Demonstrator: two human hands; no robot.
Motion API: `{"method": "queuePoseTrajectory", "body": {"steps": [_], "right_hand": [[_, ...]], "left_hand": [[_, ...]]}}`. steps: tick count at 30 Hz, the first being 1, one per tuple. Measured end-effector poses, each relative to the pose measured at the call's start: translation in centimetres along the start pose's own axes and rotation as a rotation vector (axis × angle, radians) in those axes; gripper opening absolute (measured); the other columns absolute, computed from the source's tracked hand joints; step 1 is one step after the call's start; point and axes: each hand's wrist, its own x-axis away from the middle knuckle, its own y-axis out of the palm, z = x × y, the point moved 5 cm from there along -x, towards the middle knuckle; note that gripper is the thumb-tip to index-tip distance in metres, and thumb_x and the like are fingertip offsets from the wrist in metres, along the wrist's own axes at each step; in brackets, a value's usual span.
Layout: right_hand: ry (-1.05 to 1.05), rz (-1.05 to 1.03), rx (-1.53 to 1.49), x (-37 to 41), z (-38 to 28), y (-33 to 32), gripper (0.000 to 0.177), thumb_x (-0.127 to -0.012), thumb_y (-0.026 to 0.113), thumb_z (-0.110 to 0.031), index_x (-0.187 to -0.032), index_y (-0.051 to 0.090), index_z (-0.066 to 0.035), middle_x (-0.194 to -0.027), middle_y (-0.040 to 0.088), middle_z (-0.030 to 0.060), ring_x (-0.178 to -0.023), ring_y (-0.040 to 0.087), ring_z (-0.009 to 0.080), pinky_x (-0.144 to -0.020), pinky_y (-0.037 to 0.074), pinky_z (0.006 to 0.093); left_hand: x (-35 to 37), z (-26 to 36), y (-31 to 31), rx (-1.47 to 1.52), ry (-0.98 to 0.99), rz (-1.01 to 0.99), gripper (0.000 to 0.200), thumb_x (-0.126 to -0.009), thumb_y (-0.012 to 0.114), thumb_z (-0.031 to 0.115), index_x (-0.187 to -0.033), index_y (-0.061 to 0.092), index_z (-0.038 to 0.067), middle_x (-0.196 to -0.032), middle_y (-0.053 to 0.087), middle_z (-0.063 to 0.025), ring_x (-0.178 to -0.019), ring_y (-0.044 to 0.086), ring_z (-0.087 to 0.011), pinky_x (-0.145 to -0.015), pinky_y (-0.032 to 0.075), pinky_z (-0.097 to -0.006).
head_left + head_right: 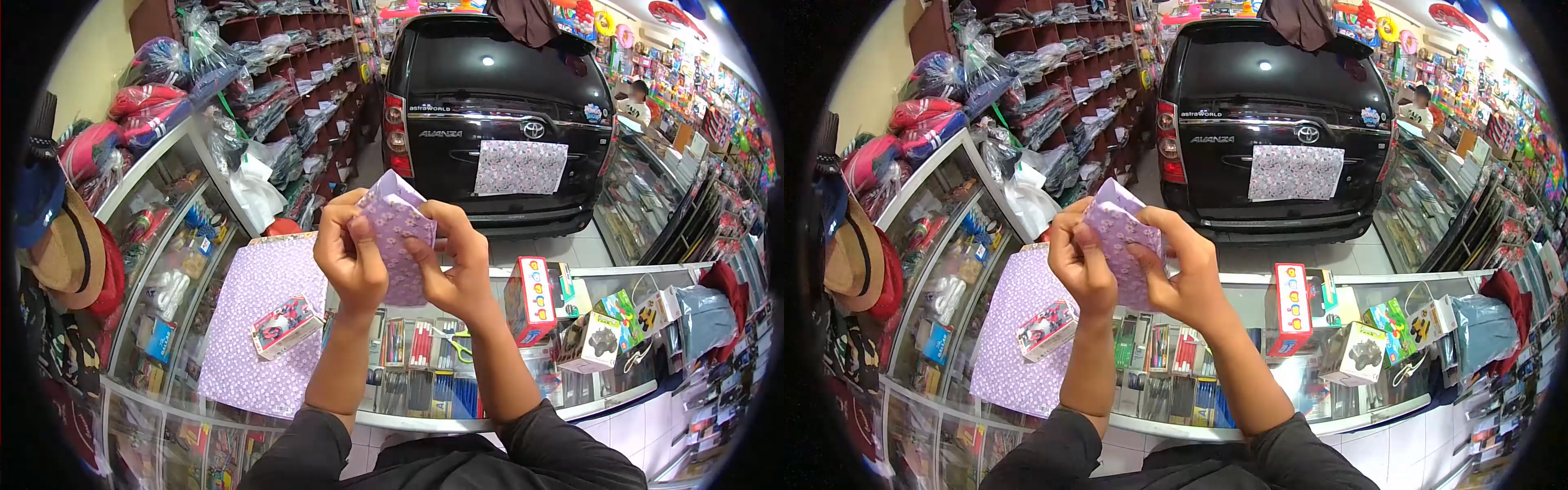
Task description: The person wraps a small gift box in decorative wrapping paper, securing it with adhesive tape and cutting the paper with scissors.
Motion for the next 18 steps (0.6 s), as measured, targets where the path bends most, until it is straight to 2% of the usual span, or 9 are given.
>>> {"method": "queuePoseTrajectory", "body": {"steps": [1,3,5,6,7,8,11,14,18], "right_hand": [[0.001,0.0,0.0,0.2,0.6,0.3,0.031,-0.085,0.069,-0.001,-0.113,0.058,0.001,-0.103,0.068,0.0145,-0.083,0.068,0.0225,-0.069,0.054,0.0323],[-0.263,0.101,-0.056,0.5,0.4,0.7,0.023,-0.088,0.063,-0.002,-0.11,0.056,0.002,-0.102,0.066,0.02,-0.084,0.067,0.0279,-0.071,0.053,0.0351],[-0.343,0.155,-0.048,0.8,0.0,1.1,0.021,-0.09,0.061,-0.003,-0.109,0.054,0.002,-0.101,0.065,0.0224,-0.083,0.066,0.0301,-0.073,0.053,0.0358],[-0.422,0.21,-0.041,1.2,-0.3,1.1,0.018,-0.091,0.058,-0.004,-0.108,0.052,0.002,-0.1,0.064,0.0249,-0.083,0.065,0.0323,-0.074,0.052,0.0365],[-0.44,0.227,-0.051,1.3,-0.3,1.1,0.023,-0.092,0.061,-0.014,-0.105,0.052,0.003,-0.098,0.063,0.0268,-0.082,0.065,0.0317,-0.072,0.052,0.036],[-0.441,0.228,-0.052,1.4,-0.4,1.1,0.023,-0.092,0.061,-0.014,-0.105,0.052,0.003,-0.098,0.063,0.0268,-0.082,0.065,0.0317,-0.072,0.052,0.036],[-0.494,0.259,-0.123,1.8,-0.6,1.1,0.04,-0.089,0.067,-0.031,-0.103,0.051,0.002,-0.097,0.063,0.0289,-0.081,0.063,0.0291,-0.071,0.052,0.0357],[-0.463,0.226,-0.24,1.6,-0.5,1.1,0.043,-0.089,0.068,-0.035,-0.103,0.05,0.002,-0.098,0.063,0.0278,-0.082,0.063,0.0273,-0.071,0.052,0.0355],[-0.284,0.249,-0.367,1.8,-0.8,1.5,0.042,-0.086,0.074,-0.034,-0.098,0.052,-0.001,-0.101,0.063,0.0251,-0.086,0.061,0.0231,-0.076,0.05,0.0326]], "left_hand": [[0.1,0.3,0.2,-0.022,0.0,-0.004,0.035,-0.103,0.05,0.034,-0.089,0.047,0.002,-0.11,0.061,-0.0163,-0.089,0.054,-0.0127,-0.081,0.045,-0.028],[0.7,0.5,0.6,0.035,0.055,0.019,0.038,-0.102,0.049,0.037,-0.089,0.046,0.001,-0.107,0.06,-0.018,-0.087,0.055,-0.0145,-0.079,0.045,-0.0283],[1.0,1.3,1.1,0.044,0.145,0.048,0.051,-0.101,0.045,0.049,-0.088,0.043,0.0,-0.101,0.059,-0.0222,-0.082,0.055,-0.0183,-0.075,0.046,-0.0298],[1.3,1.3,1.2,0.043,0.146,0.049,0.051,-0.101,0.045,0.049,-0.088,0.043,0.0,-0.101,0.059,-0.0222,-0.082,0.055,-0.0183,-0.075,0.046,-0.0298],[1.5,1.3,1.2,0.063,0.163,0.046,0.051,-0.1,0.044,0.051,-0.087,0.041,0.001,-0.1,0.058,-0.0227,-0.082,0.054,-0.0188,-0.076,0.045,-0.0318],[1.7,1.3,1.2,0.083,0.179,0.041,0.052,-0.099,0.044,0.052,-0.087,0.04,0.002,-0.1,0.056,-0.0233,-0.082,0.053,-0.0194,-0.078,0.044,-0.0338],[2.1,1.9,1.5,0.064,0.241,0.018,0.056,-0.098,0.043,0.057,-0.085,0.038,0.003,-0.095,0.055,-0.0227,-0.079,0.053,-0.019,-0.072,0.046,-0.031],[2.1,2.1,1.4,0.042,0.273,0.023,0.058,-0.096,0.045,0.06,-0.085,0.038,0.003,-0.094,0.055,-0.0219,-0.077,0.054,-0.0185,-0.07,0.047,-0.0298],[2.0,2.4,1.2,0.011,0.25,0.008,0.058,-0.095,0.051,0.059,-0.085,0.038,0.003,-0.095,0.056,-0.0207,-0.076,0.055,-0.0178,-0.068,0.048,-0.0288]]}}
